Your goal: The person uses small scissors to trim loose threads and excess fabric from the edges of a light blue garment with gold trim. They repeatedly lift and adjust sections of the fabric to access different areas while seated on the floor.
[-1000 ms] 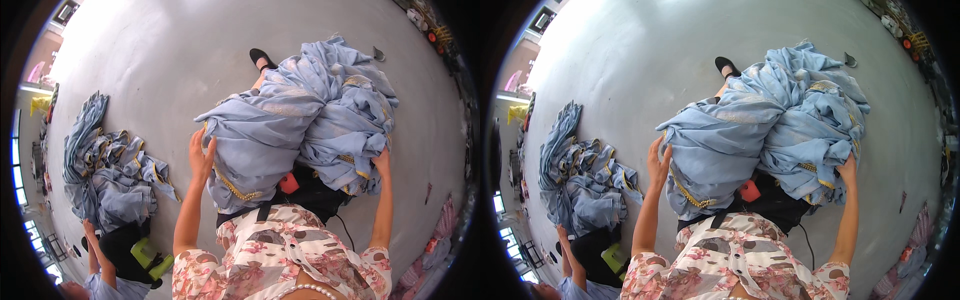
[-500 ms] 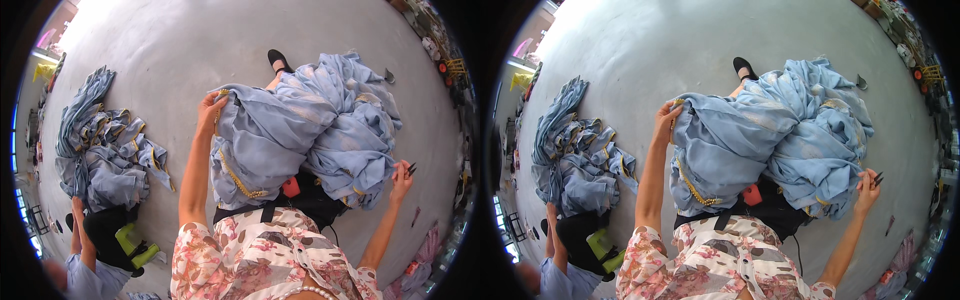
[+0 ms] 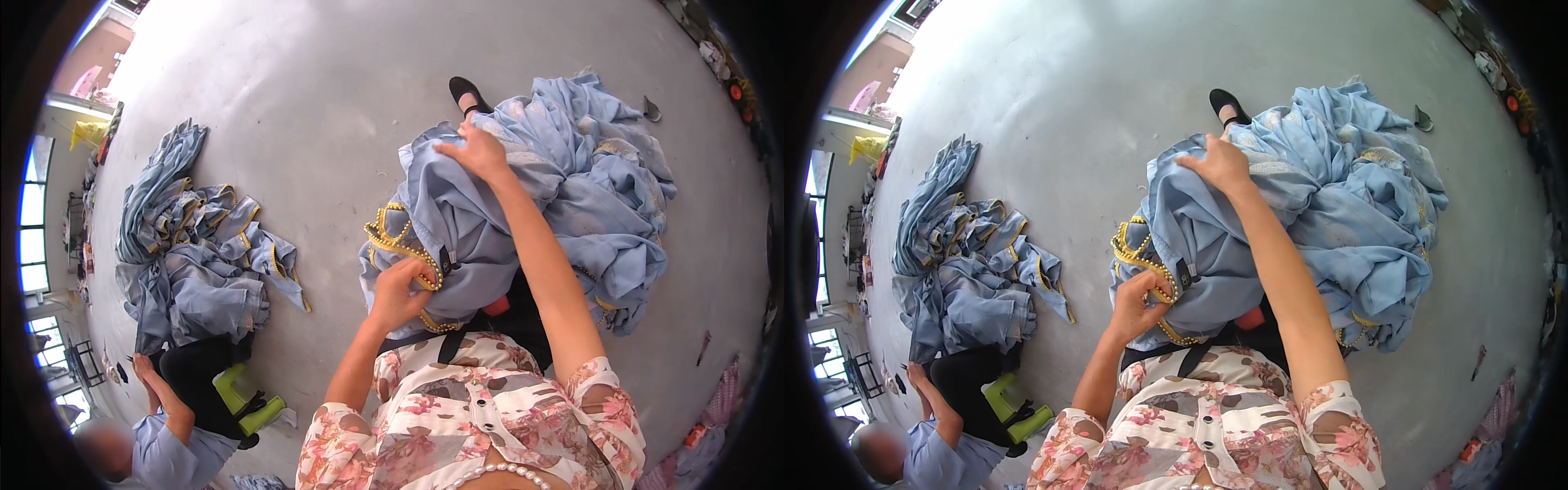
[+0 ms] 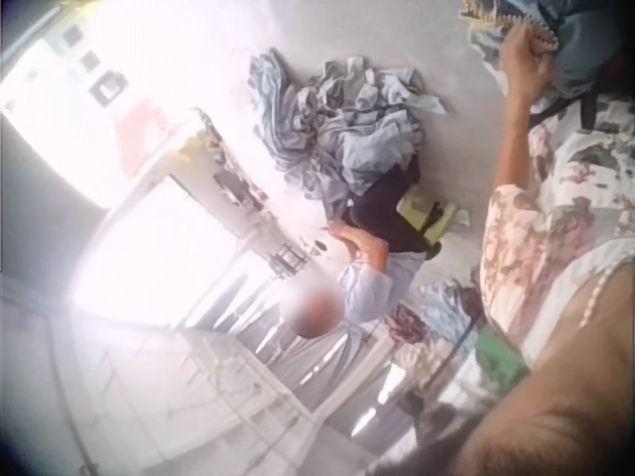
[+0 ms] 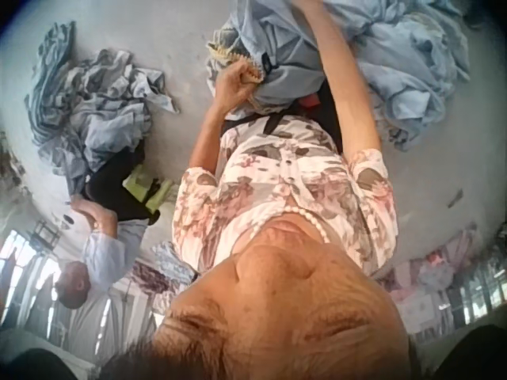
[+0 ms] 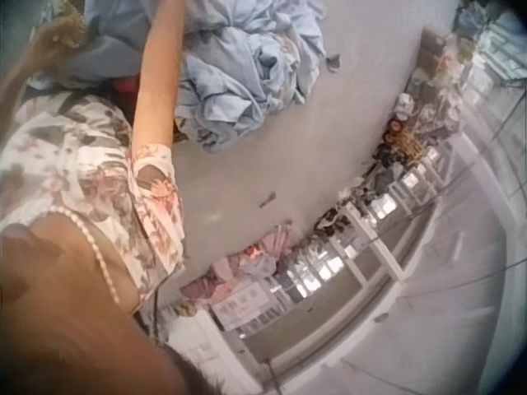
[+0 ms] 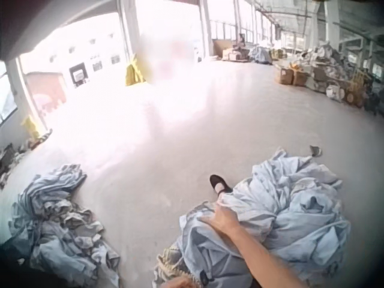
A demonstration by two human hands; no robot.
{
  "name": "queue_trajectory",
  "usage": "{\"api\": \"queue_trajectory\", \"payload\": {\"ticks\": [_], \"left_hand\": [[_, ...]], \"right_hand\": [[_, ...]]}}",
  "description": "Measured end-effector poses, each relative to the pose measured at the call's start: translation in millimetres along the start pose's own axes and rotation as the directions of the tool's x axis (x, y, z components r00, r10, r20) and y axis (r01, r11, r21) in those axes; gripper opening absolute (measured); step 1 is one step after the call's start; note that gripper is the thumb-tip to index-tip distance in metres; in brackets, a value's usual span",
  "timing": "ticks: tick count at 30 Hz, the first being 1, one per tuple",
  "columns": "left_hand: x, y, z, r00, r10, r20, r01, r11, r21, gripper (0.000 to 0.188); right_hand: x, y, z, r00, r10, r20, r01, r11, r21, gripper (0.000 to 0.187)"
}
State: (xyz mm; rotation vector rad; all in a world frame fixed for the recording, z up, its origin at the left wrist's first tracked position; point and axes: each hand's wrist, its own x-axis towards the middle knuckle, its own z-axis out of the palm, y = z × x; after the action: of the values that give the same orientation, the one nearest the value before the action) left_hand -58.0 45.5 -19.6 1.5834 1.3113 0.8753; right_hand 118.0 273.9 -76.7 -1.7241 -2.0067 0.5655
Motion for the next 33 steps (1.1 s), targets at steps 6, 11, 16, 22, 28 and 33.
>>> {"api": "queue_trajectory", "payload": {"ticks": [6,11,16,22,28,33], "left_hand": [[-2,-47,-16,0.905,-0.320,-0.279,0.199,0.900,-0.388,0.023],[19,-72,-63,0.759,-0.190,-0.623,0.277,0.960,0.044,0.053],[65,-22,-67,0.865,-0.204,-0.459,0.015,0.924,-0.382,0.047],[86,-17,-32,0.912,-0.333,-0.239,0.285,0.934,-0.214,0.049],[141,-11,-2,0.949,0.044,-0.311,0.103,0.892,0.441,0.046],[178,-25,34,0.997,0.008,0.074,-0.050,0.812,0.581,0.042]], "right_hand": [[-15,28,36,0.985,0.044,0.169,-0.084,0.968,0.238,0.025],[-86,-44,-85,0.982,-0.184,0.047,0.076,0.604,0.793,0.009],[-174,-37,-60,0.649,-0.742,0.167,0.717,0.670,0.191,0.022],[-218,-16,-22,0.666,-0.715,0.214,0.722,0.689,0.058,0.008],[-229,-12,-20,0.633,-0.730,0.258,0.746,0.664,0.048,0.009],[-235,-11,-26,0.653,-0.701,0.288,0.716,0.695,0.068,0.010]]}}
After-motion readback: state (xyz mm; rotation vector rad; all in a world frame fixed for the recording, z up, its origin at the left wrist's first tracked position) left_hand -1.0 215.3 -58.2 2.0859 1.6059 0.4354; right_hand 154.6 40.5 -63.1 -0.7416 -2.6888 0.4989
